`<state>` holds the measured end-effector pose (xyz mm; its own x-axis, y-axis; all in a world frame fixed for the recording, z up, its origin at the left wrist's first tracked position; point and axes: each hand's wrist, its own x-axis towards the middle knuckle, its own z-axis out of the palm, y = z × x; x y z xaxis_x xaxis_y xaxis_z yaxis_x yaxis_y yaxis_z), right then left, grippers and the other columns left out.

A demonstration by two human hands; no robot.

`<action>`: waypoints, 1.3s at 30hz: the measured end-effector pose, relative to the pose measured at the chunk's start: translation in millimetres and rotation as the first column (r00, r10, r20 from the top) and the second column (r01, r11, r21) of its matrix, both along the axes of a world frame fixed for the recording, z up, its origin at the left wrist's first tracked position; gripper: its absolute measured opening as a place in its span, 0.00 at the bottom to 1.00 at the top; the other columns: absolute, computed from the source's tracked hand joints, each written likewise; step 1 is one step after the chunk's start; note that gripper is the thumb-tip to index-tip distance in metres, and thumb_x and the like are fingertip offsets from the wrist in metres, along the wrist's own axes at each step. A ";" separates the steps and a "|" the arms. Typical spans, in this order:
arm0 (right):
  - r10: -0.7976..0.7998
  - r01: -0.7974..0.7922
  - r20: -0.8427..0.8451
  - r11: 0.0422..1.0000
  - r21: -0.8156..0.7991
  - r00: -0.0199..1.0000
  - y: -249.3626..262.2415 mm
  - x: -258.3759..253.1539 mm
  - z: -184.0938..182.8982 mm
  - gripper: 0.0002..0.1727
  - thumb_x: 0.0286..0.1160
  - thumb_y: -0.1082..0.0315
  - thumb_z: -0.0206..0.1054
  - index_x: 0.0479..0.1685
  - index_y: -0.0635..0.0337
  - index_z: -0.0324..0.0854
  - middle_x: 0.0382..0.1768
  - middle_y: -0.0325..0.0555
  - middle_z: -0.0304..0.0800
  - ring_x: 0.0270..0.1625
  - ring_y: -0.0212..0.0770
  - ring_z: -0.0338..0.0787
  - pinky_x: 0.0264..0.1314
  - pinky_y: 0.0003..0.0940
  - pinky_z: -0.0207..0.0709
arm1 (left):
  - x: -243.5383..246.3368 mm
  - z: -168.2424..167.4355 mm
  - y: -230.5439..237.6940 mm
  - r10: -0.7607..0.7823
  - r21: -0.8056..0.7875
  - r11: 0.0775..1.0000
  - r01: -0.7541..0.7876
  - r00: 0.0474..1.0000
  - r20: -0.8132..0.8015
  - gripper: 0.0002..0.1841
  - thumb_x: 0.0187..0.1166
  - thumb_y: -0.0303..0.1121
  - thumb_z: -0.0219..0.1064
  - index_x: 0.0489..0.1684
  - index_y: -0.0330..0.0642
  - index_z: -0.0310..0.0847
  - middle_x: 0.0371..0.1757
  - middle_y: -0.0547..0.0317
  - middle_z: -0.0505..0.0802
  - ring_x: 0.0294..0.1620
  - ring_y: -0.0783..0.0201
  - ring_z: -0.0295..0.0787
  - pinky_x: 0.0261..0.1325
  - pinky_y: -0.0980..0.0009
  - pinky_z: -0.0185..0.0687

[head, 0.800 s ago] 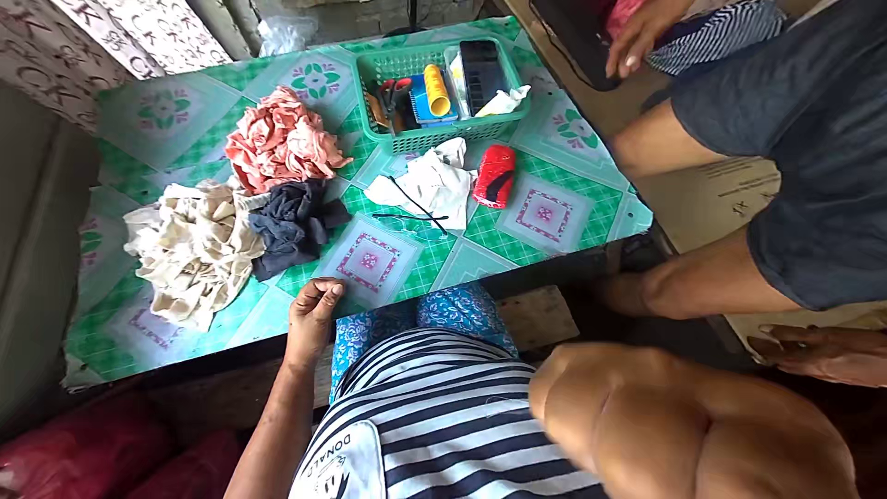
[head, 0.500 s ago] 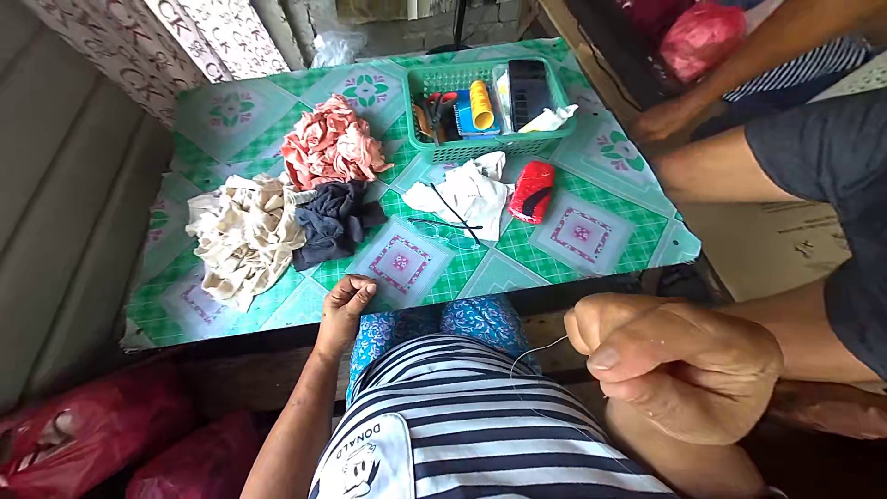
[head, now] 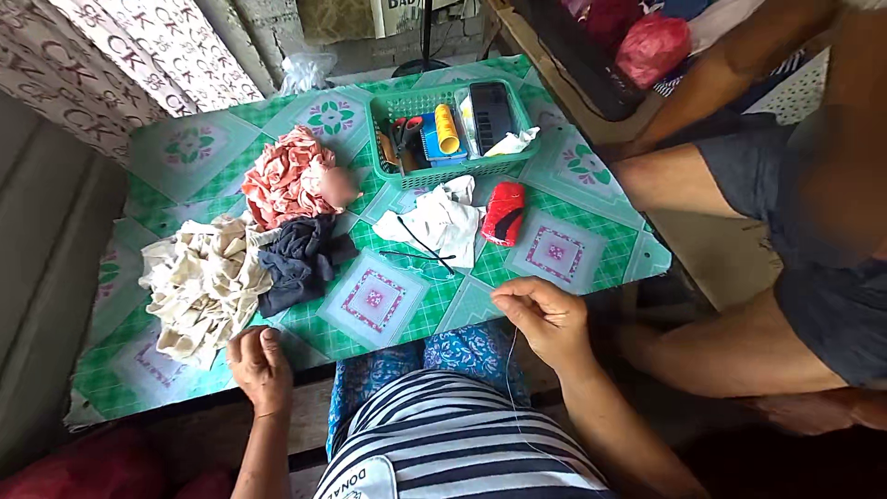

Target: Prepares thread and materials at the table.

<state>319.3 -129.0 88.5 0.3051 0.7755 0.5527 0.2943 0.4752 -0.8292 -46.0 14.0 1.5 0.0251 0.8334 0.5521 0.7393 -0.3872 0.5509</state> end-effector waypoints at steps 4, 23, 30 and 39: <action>-0.103 0.098 -0.031 0.987 -0.127 0.994 15.1 15.7 -50.9 0.07 0.77 0.74 0.68 0.44 0.69 0.88 0.31 0.32 0.89 0.28 0.11 0.77 0.31 0.08 0.72 | 12.0 4.3 4.9 0.151 -0.080 0.983 -0.164 0.977 -0.151 0.26 0.89 0.45 0.50 0.56 0.26 0.84 0.63 0.21 0.85 0.69 0.23 0.79 0.70 0.34 0.69; 0.058 -0.001 0.269 0.979 -0.205 0.961 37.2 39.0 -87.5 0.11 0.81 0.66 0.67 0.43 0.66 0.89 0.34 0.45 0.93 0.31 0.21 0.85 0.39 0.12 0.79 | 18.6 9.0 9.3 0.218 -0.106 0.963 -0.248 0.948 -0.232 0.23 0.86 0.43 0.54 0.52 0.32 0.89 0.56 0.32 0.92 0.63 0.31 0.87 0.65 0.38 0.75; -0.192 0.234 0.357 0.969 -0.077 0.914 35.4 25.5 -92.9 0.12 0.81 0.69 0.66 0.45 0.71 0.89 0.37 0.53 0.94 0.34 0.30 0.89 0.41 0.20 0.83 | 12.5 4.0 7.4 0.168 -0.108 0.974 -0.197 0.958 -0.233 0.21 0.87 0.42 0.55 0.57 0.34 0.87 0.58 0.34 0.92 0.64 0.32 0.86 0.67 0.35 0.75; -0.264 0.378 0.521 0.917 -0.124 0.812 42.2 21.6 -94.9 0.12 0.82 0.67 0.65 0.45 0.66 0.91 0.33 0.52 0.94 0.30 0.38 0.88 0.39 0.30 0.84 | 10.7 -3.9 5.6 0.119 -0.018 0.992 -0.126 0.971 -0.209 0.15 0.85 0.36 0.59 0.49 0.35 0.91 0.54 0.33 0.92 0.62 0.31 0.87 0.65 0.38 0.76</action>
